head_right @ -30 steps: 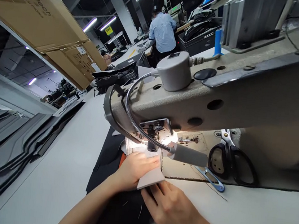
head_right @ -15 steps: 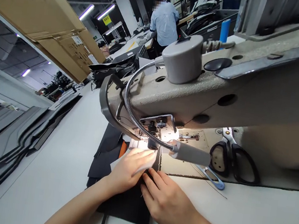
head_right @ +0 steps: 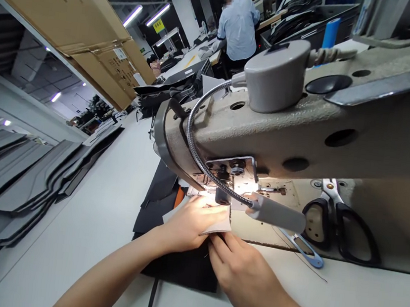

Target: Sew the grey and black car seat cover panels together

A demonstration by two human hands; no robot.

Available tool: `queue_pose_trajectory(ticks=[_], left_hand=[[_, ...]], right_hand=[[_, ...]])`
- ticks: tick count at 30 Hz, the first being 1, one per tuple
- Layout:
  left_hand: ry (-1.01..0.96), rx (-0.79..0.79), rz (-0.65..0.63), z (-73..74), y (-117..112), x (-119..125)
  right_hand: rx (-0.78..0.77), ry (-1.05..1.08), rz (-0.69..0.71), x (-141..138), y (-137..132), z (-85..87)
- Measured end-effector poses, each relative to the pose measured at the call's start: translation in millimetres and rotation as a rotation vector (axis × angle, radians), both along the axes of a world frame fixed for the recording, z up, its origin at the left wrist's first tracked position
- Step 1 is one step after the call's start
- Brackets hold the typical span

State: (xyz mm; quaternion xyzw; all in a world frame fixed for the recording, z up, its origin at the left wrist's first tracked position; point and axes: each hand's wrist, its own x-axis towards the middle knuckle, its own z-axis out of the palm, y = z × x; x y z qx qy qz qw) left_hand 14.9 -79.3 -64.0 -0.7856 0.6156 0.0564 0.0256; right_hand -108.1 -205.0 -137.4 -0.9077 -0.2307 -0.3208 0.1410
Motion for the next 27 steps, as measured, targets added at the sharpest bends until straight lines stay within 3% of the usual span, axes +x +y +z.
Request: queue_pose_trajectory(ticks=[5,9,17,22,27], left_hand=[[-0.126,-0.056,-0.115,-3.8,-4.5,14.1],[-0.145,-0.071,-0.114,-4.9,-11.4,15.3],[-0.074,-0.175,-0.006,-11.8,-17.3,-2.9],[-0.040,-0.110,0.131,-11.6,-10.3,-10.3],[-0.089,-0.007,-0.015,-7.8,6.3,5.9]], right_hand=[[0.009,0.041,-0.013,6.0,-9.6,-2.8],[0.032,0.015,-0.029,8.9,-11.4,-1.9],[0.076,0.009,-0.020,9.2,-10.7,-1.9],[0.078,-0.012,-0.016,8.0,-10.5,-5.3],[0.013,0.014,-0.009,5.6,-14.6,-1.6]])
